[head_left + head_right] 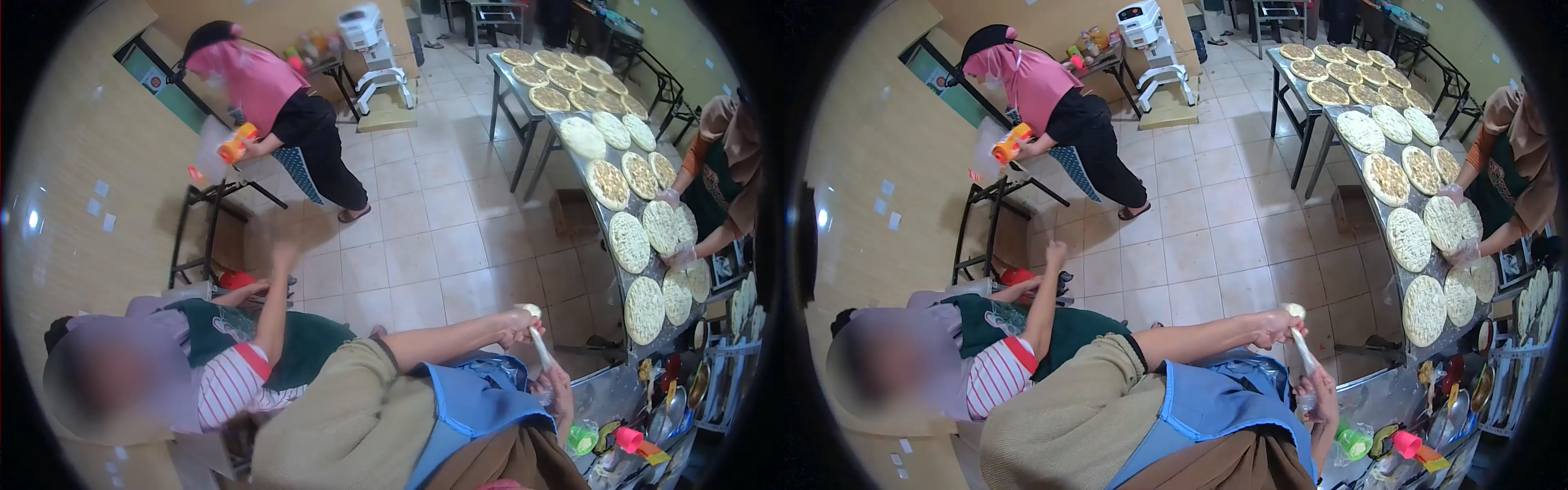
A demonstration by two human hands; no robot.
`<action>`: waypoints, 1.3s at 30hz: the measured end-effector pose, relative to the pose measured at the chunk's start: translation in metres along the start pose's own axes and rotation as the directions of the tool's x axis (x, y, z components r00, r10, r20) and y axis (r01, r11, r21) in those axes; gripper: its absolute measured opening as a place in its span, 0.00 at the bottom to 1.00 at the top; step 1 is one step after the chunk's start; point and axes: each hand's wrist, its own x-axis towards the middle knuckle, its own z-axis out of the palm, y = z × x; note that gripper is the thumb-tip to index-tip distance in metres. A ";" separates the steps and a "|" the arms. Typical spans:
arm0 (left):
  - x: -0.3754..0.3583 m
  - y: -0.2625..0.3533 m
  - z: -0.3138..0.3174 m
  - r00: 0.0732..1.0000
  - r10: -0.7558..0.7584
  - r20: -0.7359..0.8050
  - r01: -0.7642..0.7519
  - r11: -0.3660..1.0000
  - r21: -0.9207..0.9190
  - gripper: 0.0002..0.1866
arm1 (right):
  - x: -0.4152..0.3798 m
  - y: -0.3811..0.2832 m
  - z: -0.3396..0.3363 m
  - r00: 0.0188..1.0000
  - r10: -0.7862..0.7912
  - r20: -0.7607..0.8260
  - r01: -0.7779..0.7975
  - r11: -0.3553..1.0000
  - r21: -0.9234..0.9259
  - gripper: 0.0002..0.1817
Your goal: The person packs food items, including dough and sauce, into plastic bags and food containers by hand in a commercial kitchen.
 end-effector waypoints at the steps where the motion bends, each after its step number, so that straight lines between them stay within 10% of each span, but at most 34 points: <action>1: -0.010 0.006 0.009 0.996 0.042 0.079 -0.060 0.969 0.238 0.15 | -0.003 0.008 -0.010 1.000 -0.009 -0.016 0.010 0.992 0.122 0.28; 3: -0.025 0.004 0.022 0.951 0.094 0.294 -0.265 0.735 0.624 0.17 | -0.002 0.023 -0.034 0.998 -0.061 -0.009 0.061 0.985 0.159 0.26; 5: -0.070 0.016 0.055 0.916 0.060 0.396 -0.399 0.050 0.916 0.14 | -0.004 0.036 -0.065 0.993 -0.110 -0.037 0.114 0.986 0.122 0.25; 7: -0.078 -0.002 0.056 0.661 0.105 0.743 -0.658 -0.394 0.641 0.12 | 0.005 0.036 -0.088 0.981 -0.182 -0.067 0.177 0.981 -0.072 0.22; 10: -0.078 -0.014 0.068 0.590 -0.049 0.806 -0.601 -0.694 0.397 0.12 | -0.002 -0.005 -0.097 0.949 -0.298 0.101 0.311 0.844 -0.436 0.21; 12: -0.060 -0.031 0.065 0.479 -0.047 0.877 -0.558 -0.787 0.263 0.09 | -0.030 -0.037 -0.083 0.991 -0.112 -0.070 0.054 0.826 -0.561 0.18; 13: -0.052 -0.040 0.066 0.400 -0.003 0.916 -0.534 -0.813 0.230 0.08 | -0.040 -0.038 -0.077 0.987 -0.082 -0.140 -0.018 0.800 -0.599 0.19; 15: -0.046 -0.047 0.080 0.502 -0.033 0.864 -0.473 -0.847 0.243 0.08 | -0.049 -0.019 -0.057 0.881 -0.437 -0.181 0.131 0.593 -0.795 0.18; 17: -0.040 -0.058 0.090 0.559 -0.029 0.829 -0.477 -0.829 0.293 0.08 | -0.050 0.014 -0.018 0.740 -0.496 -0.454 -0.019 0.659 -0.752 0.18; 19: -0.032 -0.070 0.093 0.574 -0.018 0.819 -0.570 -0.726 0.384 0.08 | -0.038 0.062 0.006 0.428 -0.669 -0.608 -0.166 0.603 -0.780 0.18; 24: -0.034 -0.110 0.111 0.773 -0.301 0.559 -0.628 -0.237 0.741 0.13 | -0.099 0.119 0.005 0.219 -0.584 -0.782 0.031 0.805 -0.593 0.18; 29: -0.055 -0.162 0.140 0.379 -0.174 0.909 -0.877 -0.380 0.294 0.12 | -0.168 0.161 -0.005 0.150 -0.463 -0.874 0.455 0.817 -0.355 0.17; 33: -0.075 -0.228 0.172 0.292 -0.225 0.930 -0.819 -0.561 0.122 0.11 | -0.234 0.169 0.010 0.029 -0.470 -0.882 0.119 0.878 -0.464 0.16; 37: -0.092 -0.314 0.211 0.615 -0.345 0.709 -0.764 -0.483 0.428 0.10 | -0.286 0.199 0.020 -0.255 -0.566 -0.784 -0.136 0.824 -0.550 0.17; 39: -0.086 -0.362 0.217 0.692 -0.392 0.606 -0.690 -0.113 0.715 0.13 | -0.323 0.212 0.026 -0.364 -0.533 -0.764 -0.137 0.842 -0.522 0.17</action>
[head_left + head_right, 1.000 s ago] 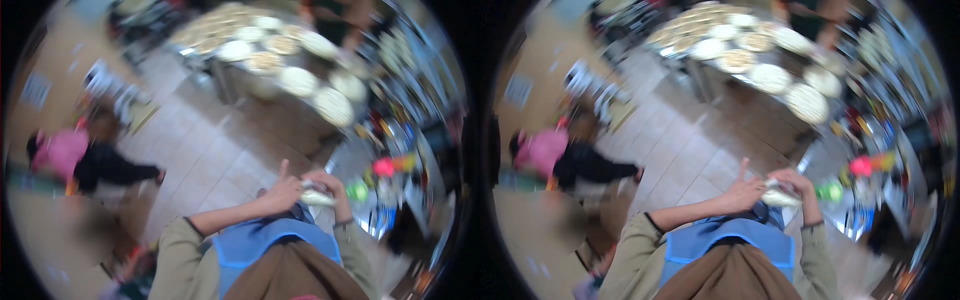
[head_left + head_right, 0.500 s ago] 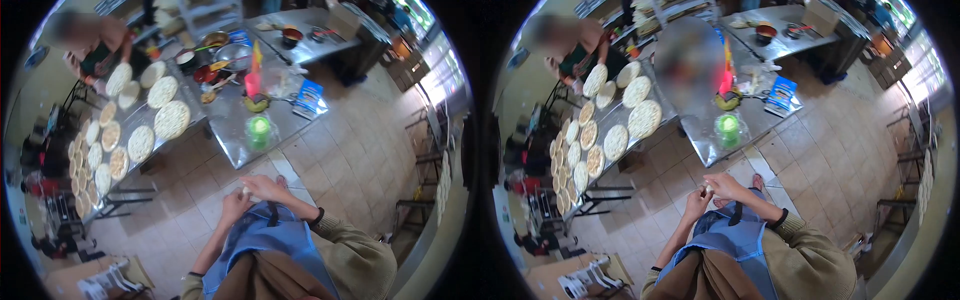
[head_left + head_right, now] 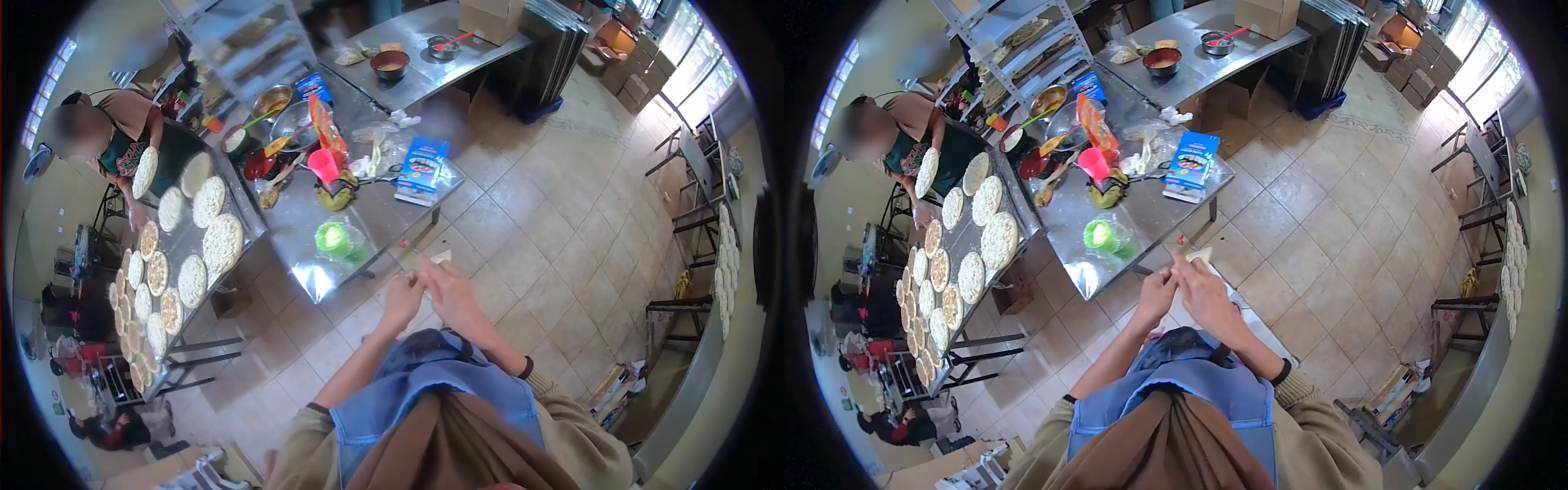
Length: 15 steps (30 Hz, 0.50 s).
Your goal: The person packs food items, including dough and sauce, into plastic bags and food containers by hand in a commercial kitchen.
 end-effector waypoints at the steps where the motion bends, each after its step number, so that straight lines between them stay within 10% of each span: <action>1: 0.013 -0.003 0.024 0.996 -0.050 0.068 0.064 0.971 -0.230 0.13 | 0.000 0.010 -0.016 0.998 -0.013 -0.054 0.013 1.000 0.000 0.17; 3: 0.015 0.048 0.039 0.918 -0.225 0.325 0.379 0.739 -0.558 0.14 | 0.000 0.026 -0.047 0.986 -0.038 -0.164 0.046 0.998 0.046 0.18; 6: 0.026 0.081 0.077 0.940 -0.079 0.331 0.305 0.625 -0.718 0.13 | 0.000 0.065 -0.072 0.944 0.018 -0.329 0.037 0.986 0.160 0.17; 15: 0.134 0.115 0.165 0.838 0.128 0.530 0.295 0.711 -0.638 0.13 | 0.053 0.164 -0.121 0.799 0.449 -0.399 -0.170 0.806 0.566 0.06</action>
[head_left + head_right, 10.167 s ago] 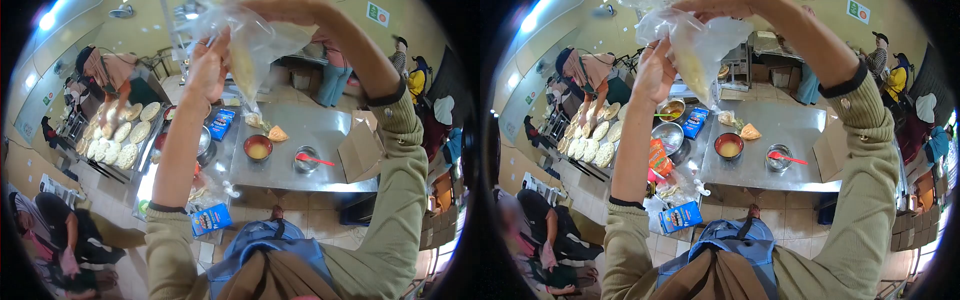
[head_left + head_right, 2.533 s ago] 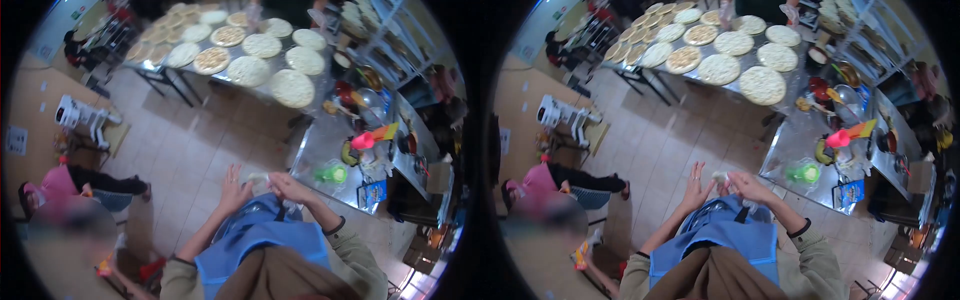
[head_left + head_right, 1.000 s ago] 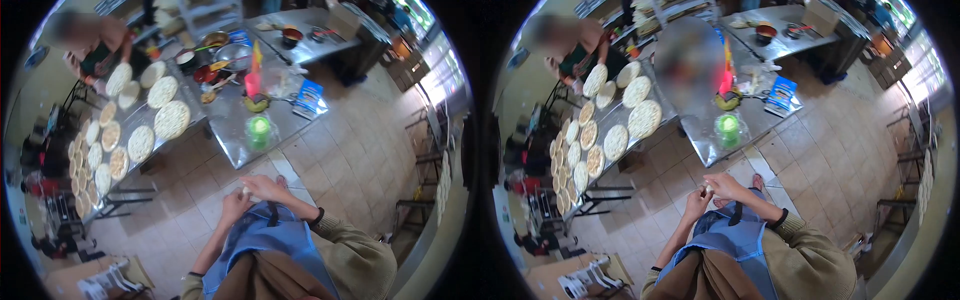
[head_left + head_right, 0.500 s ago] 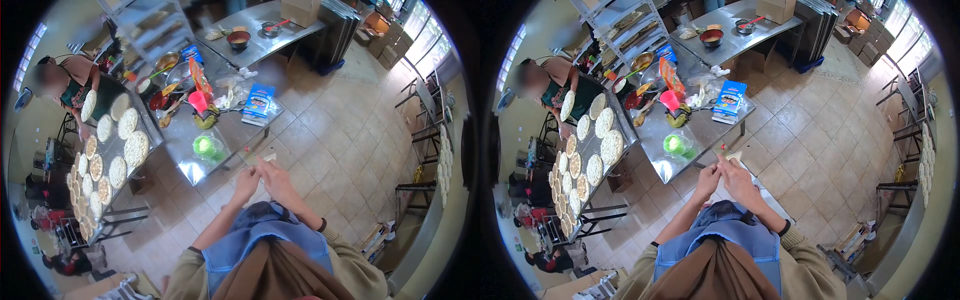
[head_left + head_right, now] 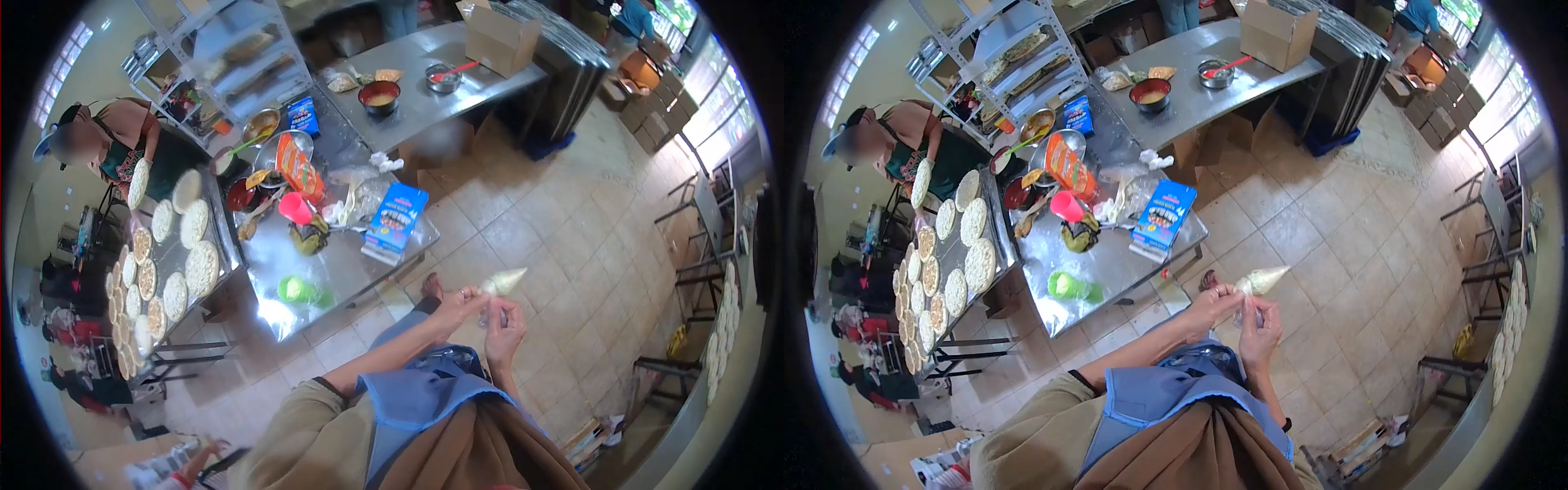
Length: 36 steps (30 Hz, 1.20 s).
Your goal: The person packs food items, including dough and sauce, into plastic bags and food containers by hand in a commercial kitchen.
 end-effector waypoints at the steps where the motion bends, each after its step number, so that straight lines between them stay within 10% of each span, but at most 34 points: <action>1: 0.016 0.007 0.001 1.000 0.008 -0.004 -0.007 0.999 0.044 0.13 | 0.016 0.002 -0.001 1.000 0.008 0.012 -0.009 0.999 0.041 0.06; 7: 0.131 0.069 0.005 1.000 0.016 -0.008 -0.014 0.987 0.161 0.11 | 0.134 -0.049 -0.014 0.933 -0.217 0.286 0.355 0.685 -0.636 0.09; 10: 0.177 0.099 0.007 0.991 0.089 0.102 -0.115 0.949 0.292 0.11 | 0.209 -0.060 -0.035 0.864 -0.231 0.447 0.494 0.563 -0.663 0.15; 14: 0.211 0.145 0.014 0.975 0.081 0.205 -0.169 0.872 0.460 0.11 | 0.302 -0.103 -0.026 0.691 -0.218 0.689 0.695 0.463 -0.550 0.22; 17: 0.236 0.171 0.005 0.956 0.104 0.274 -0.243 0.807 0.539 0.12 | 0.361 -0.102 -0.019 0.511 0.012 0.859 0.640 0.662 -0.390 0.20; 22: 0.268 0.226 -0.002 0.959 0.119 0.256 -0.228 0.863 0.451 0.14 | 0.459 -0.107 0.019 0.248 -0.094 0.964 0.674 0.732 -0.102 0.14; 32: 0.322 0.285 -0.002 0.937 0.248 -0.246 -0.219 0.965 0.142 0.15 | 0.590 -0.112 0.109 0.042 -0.251 0.967 0.618 0.767 0.172 0.11; 36: 0.326 0.299 -0.004 0.734 0.438 -0.520 -0.142 0.847 0.512 0.14 | 0.597 -0.103 0.149 0.039 -0.254 0.966 0.571 0.799 0.187 0.11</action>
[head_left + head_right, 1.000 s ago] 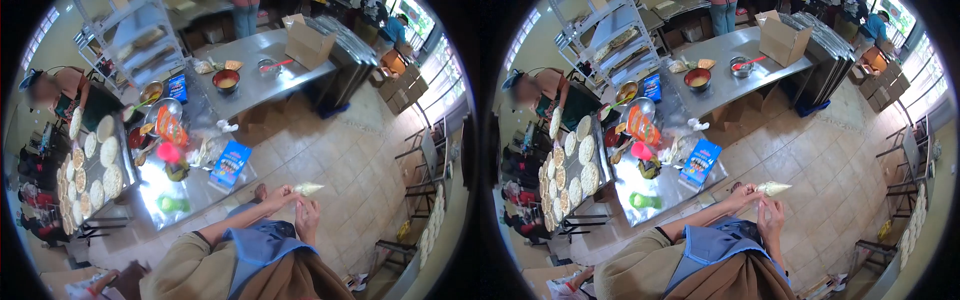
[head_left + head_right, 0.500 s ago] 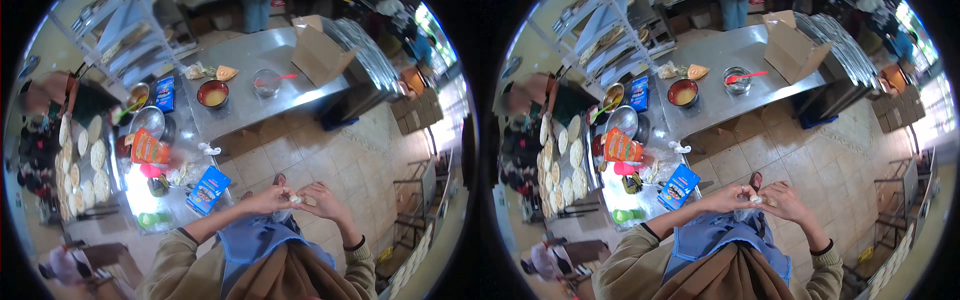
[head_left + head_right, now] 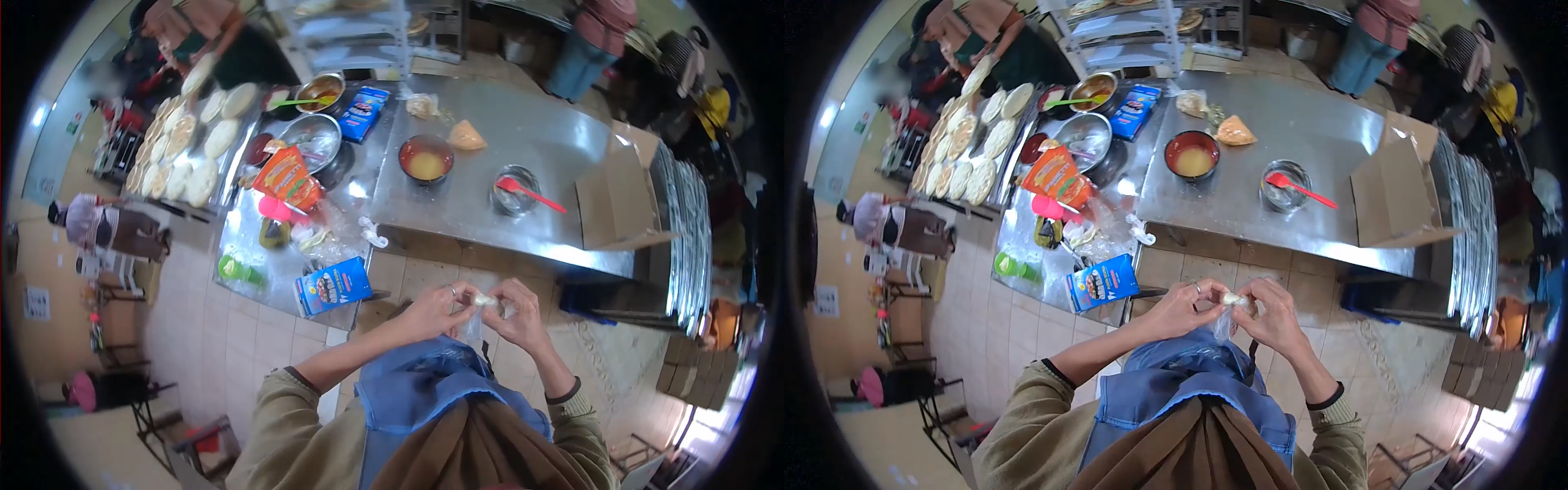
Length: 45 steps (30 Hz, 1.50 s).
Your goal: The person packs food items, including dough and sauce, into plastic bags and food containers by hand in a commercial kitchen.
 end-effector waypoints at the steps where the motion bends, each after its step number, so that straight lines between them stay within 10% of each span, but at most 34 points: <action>1: 0.004 -0.006 -0.001 0.997 0.048 -0.063 -0.042 0.995 0.087 0.15 | 0.009 0.005 0.002 1.000 -0.006 0.014 0.006 1.000 0.008 0.11; 8: 0.044 -0.016 -0.025 0.866 0.320 -0.383 -0.117 0.876 0.468 0.14 | 0.071 0.021 0.017 0.992 0.124 0.036 -0.128 0.980 0.155 0.11; 14: 0.092 -0.037 -0.063 0.852 0.260 -0.455 -0.022 0.886 0.464 0.13 | 0.128 0.042 0.030 0.944 0.302 0.133 -0.327 0.910 0.253 0.09; 20: 0.086 -0.044 -0.116 0.986 -0.083 -0.143 0.053 0.978 -0.202 0.16 | 0.153 0.065 0.059 0.894 0.371 0.251 -0.441 0.826 0.350 0.05; 26: 0.067 -0.072 -0.138 0.968 -0.125 -0.217 0.067 0.964 -0.256 0.15 | 0.170 0.085 0.107 0.809 0.402 0.429 -0.588 0.537 0.605 0.04; 35: 0.043 -0.083 -0.137 0.634 -0.219 -0.742 0.372 0.927 0.043 0.16 | 0.206 0.070 0.164 0.756 0.240 0.609 -0.624 0.546 0.559 0.04; 45: 0.066 -0.094 -0.163 0.340 -0.239 -0.910 0.589 0.808 0.007 0.13 | 0.248 0.077 0.199 0.799 0.045 0.600 -0.388 0.800 0.457 0.08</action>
